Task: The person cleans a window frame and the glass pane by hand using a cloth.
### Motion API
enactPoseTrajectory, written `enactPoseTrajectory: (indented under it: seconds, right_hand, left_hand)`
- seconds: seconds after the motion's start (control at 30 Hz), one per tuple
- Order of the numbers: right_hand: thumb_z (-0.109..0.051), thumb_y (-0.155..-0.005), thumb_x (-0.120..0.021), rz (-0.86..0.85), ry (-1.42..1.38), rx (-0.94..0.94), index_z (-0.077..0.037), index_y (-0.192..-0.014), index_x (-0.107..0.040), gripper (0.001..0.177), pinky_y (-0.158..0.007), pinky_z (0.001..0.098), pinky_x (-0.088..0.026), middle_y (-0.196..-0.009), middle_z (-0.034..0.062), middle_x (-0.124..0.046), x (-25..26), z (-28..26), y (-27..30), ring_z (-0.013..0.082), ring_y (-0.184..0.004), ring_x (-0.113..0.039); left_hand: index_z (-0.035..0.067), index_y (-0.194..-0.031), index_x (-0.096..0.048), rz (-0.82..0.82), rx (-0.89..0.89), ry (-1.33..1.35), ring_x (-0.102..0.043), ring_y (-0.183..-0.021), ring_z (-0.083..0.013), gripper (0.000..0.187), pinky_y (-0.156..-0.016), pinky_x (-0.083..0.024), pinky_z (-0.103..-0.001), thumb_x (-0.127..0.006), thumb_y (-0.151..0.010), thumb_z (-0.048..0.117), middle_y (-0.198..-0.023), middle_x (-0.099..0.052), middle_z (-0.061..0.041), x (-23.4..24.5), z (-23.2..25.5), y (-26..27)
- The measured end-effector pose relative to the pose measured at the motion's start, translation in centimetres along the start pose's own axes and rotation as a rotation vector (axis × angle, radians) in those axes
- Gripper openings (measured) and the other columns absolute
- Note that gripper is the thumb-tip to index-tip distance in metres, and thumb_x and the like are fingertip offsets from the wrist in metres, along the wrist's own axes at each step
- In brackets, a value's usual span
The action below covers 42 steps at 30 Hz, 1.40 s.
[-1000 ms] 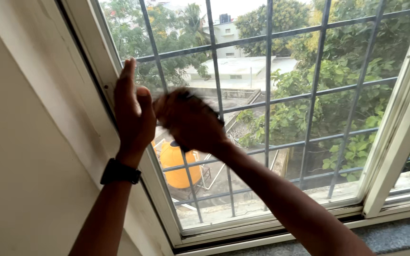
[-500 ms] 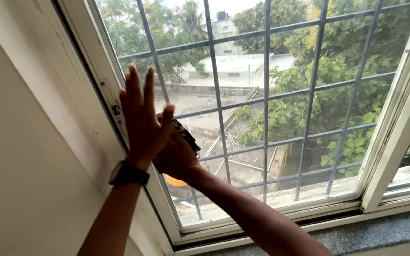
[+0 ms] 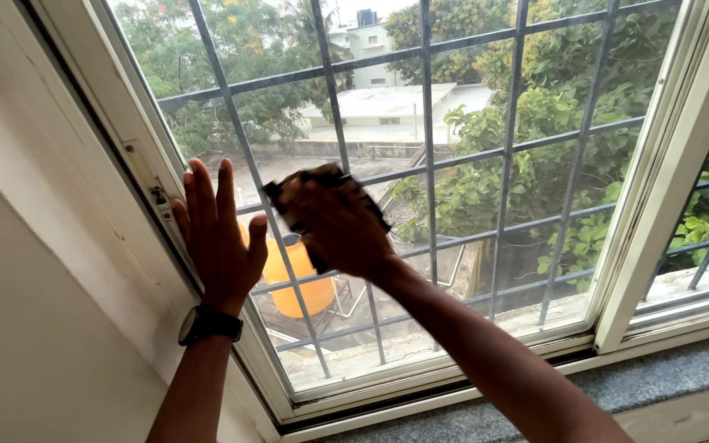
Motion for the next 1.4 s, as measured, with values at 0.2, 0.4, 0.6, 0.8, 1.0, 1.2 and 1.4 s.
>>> enactPoseTrajectory:
  seconds: [0.2, 0.4, 0.6, 0.8, 1.0, 1.2, 1.4]
  right_hand:
    - [-0.04, -0.105, -0.049, -0.014, -0.028, -0.146, -0.01, -0.163, -0.033, 0.068, -0.125, 0.0545, -0.022, -0.168, 0.0173, -0.032, 3.1, 6.4, 1.6, 0.0331, -0.155, -0.032]
    - [-0.039, -0.106, -0.047, -0.295, 0.168, -0.352, -0.001, -0.162, -0.036, 0.068, -0.114, 0.0555, -0.027, -0.16, 0.0291, -0.036, 3.9, 8.4, 3.4, 0.0429, -0.139, -0.04]
    - [-0.038, -0.106, -0.046, 0.023, -0.041, 0.209, -0.029, -0.149, -0.043, 0.044, -0.127, 0.0489, -0.03, -0.157, 0.0028, -0.048, 4.3, 5.8, 6.7, 0.0236, -0.149, -0.044]
    - [-0.036, -0.104, -0.044, -0.088, -0.027, -0.375, -0.001, -0.144, -0.054, 0.054, -0.122, 0.0465, -0.034, -0.148, 0.0179, -0.05, 5.6, 13.2, 8.5, 0.0299, -0.142, -0.045]
    - [-0.042, -0.102, -0.039, -0.244, -0.136, -0.303, -0.018, -0.142, -0.053, 0.048, -0.119, 0.0426, -0.034, -0.147, 0.0021, -0.058, 5.2, 15.1, 10.1, 0.0161, -0.142, -0.05]
    - [-0.042, -0.108, -0.042, 0.066, 0.022, -0.153, -0.005, -0.158, -0.039, 0.062, -0.125, 0.0572, -0.024, -0.155, 0.0216, -0.046, 5.3, 13.2, 12.6, 0.0366, -0.151, -0.035]
    - [-0.041, -0.109, -0.031, 0.004, -0.092, -0.441, -0.005, -0.153, -0.041, 0.057, -0.13, 0.0539, -0.021, -0.156, 0.0213, -0.046, 4.1, 17.7, 13.9, 0.0361, -0.152, -0.039]
  left_hand:
    - [0.017, -0.167, -0.029, -0.041, 0.035, -0.195, -0.019, -0.161, -0.0391, 0.071, -0.127, -0.006, -0.065, -0.027, -0.11, 0.059, -0.173, -0.02, -0.022, -1.0, -1.1, 1.4]
    - [0.015, -0.17, -0.026, -0.008, 0.067, -0.093, -0.014, -0.163, -0.0429, 0.073, -0.127, 0.0, -0.071, -0.027, -0.112, 0.059, -0.174, -0.012, -0.026, -3.7, 1.0, 2.6]
    - [0.033, -0.164, -0.034, -0.09, -0.029, -0.069, -0.006, -0.16, -0.044, 0.072, -0.121, 0.004, -0.073, -0.035, -0.102, 0.071, -0.174, -0.014, -0.017, -8.5, 7.5, 3.0]
    - [0.033, -0.166, -0.032, -0.045, -0.007, -0.183, -0.006, -0.16, -0.0407, 0.078, -0.121, 0.006, -0.073, -0.033, -0.1, 0.076, -0.174, -0.012, -0.015, -9.4, 7.3, 3.2]
    - [0.019, -0.168, -0.029, -0.058, -0.017, -0.211, -0.011, -0.161, -0.0371, 0.072, -0.122, 0.003, -0.071, -0.039, -0.108, 0.058, -0.174, -0.017, -0.016, -10.2, 7.4, 3.9]
    - [0.009, -0.165, -0.032, -0.101, -0.096, -0.257, -0.02, -0.161, -0.0282, 0.065, -0.126, -0.003, -0.062, -0.045, -0.107, 0.035, -0.172, -0.028, -0.013, -12.3, 8.4, 7.0]
    - [0.003, -0.164, -0.032, -0.099, -0.198, -0.236, -0.022, -0.16, -0.031, 0.065, -0.13, -0.01, -0.053, -0.049, -0.105, 0.026, -0.17, -0.03, -0.022, -13.5, 7.9, 7.4]
Point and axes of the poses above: each hand's wrist, its own y-axis away from the middle knuckle, its own x-axis out of the back of the hand, z = x × y, the point moved 7 cm from there along -y, towards the middle knuckle
